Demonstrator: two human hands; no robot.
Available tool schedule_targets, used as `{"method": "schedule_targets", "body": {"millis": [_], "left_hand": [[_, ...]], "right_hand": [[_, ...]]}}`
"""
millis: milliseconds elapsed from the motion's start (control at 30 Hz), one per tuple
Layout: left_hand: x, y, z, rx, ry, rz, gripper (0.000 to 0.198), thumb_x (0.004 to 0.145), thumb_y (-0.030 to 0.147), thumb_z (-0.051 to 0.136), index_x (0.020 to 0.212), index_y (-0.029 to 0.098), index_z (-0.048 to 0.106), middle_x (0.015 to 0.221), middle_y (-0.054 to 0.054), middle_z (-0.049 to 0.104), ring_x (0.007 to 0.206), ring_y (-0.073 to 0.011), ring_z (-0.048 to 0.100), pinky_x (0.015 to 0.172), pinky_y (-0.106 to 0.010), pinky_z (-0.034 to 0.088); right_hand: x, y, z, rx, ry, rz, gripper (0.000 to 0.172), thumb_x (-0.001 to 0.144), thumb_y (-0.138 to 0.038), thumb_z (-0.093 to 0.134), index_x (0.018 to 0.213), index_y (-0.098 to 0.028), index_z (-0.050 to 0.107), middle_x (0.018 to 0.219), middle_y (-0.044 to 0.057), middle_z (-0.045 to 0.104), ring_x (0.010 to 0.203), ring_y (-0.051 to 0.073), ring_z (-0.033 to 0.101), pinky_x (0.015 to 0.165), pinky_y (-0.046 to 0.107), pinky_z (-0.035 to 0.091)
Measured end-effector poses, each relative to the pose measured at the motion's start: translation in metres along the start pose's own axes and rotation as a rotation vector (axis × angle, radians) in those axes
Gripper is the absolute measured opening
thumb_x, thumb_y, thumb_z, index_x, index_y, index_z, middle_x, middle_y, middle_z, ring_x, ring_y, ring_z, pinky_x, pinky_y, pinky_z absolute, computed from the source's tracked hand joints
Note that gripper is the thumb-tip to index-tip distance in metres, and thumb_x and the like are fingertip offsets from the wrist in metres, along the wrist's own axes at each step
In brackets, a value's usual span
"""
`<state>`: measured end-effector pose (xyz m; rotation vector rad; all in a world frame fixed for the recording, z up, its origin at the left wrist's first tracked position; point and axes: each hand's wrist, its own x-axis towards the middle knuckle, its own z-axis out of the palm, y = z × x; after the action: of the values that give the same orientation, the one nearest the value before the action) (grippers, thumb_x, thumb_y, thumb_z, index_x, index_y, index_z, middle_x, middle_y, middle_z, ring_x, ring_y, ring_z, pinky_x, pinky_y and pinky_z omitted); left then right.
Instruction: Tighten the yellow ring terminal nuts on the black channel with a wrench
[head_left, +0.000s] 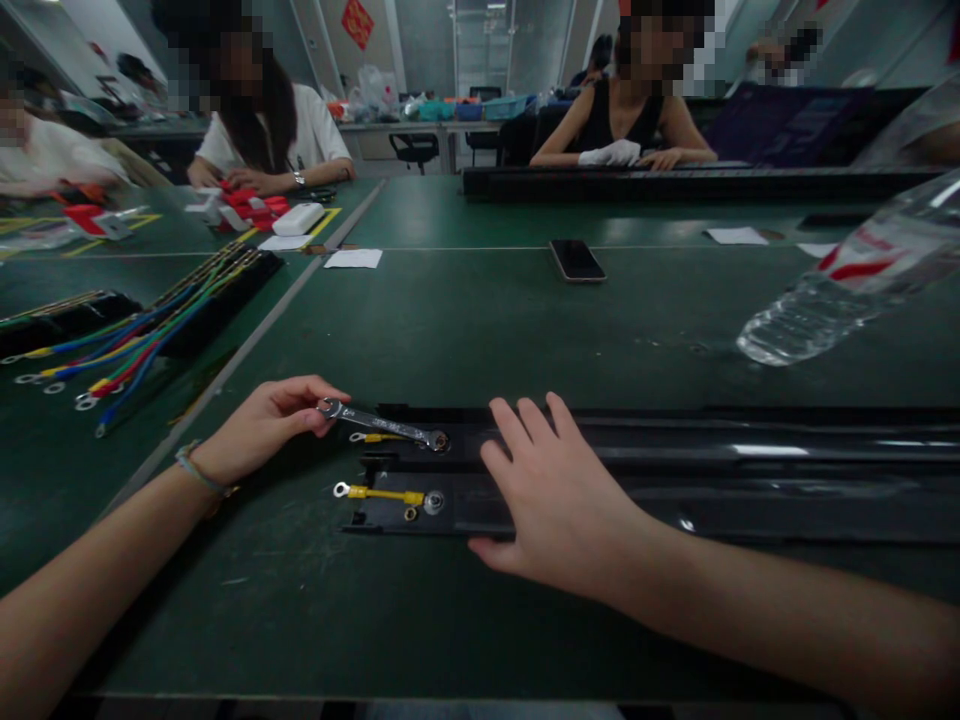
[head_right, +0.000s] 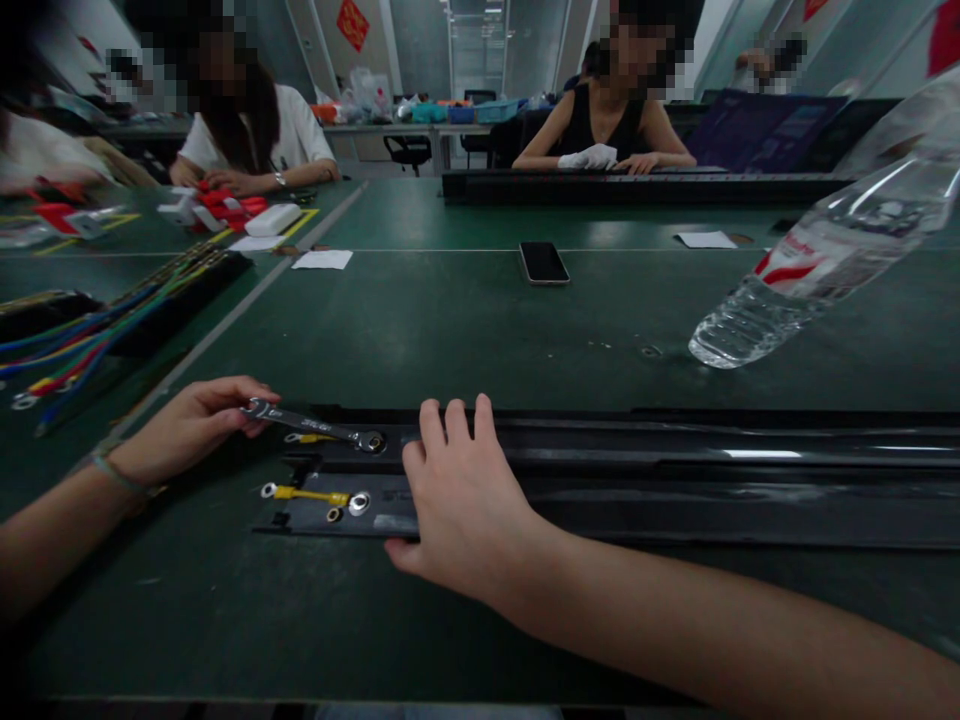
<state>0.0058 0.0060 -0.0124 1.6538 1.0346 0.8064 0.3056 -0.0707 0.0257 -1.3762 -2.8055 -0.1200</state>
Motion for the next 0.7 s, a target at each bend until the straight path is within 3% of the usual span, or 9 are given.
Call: {"method": "schedule_targets", "body": {"millis": [433,700], "left_hand": [[0.0019,0.0006,0.0,0.088,0.061,-0.038,0.018,0.071,0.023,0.06,0.087,0.014,0.062,0.058,0.002,0.051,0.052,-0.0092,0.044,0.051,-0.02,0.034],[0.0004,-0.0019,-0.0015,-0.075,-0.106,0.054,0.02,0.066,0.031,0.069,0.078,0.017,0.062,0.067,0.001,0.053,0.059,-0.0106,0.046,0.055,-0.021,0.036]], "right_hand": [[0.0001,-0.0008,0.0008,-0.008,0.013,0.002,0.064,0.065,-0.062,0.044,0.099,-0.01,0.057,0.126,0.025,0.039,0.113,0.04,0.034,0.093,0.056,0.019],[-0.0005,-0.0007,0.0014,-0.006,0.027,0.004,0.063,0.065,-0.063,0.044,0.098,-0.011,0.057,0.126,0.024,0.039,0.113,0.04,0.035,0.094,0.056,0.019]]}}
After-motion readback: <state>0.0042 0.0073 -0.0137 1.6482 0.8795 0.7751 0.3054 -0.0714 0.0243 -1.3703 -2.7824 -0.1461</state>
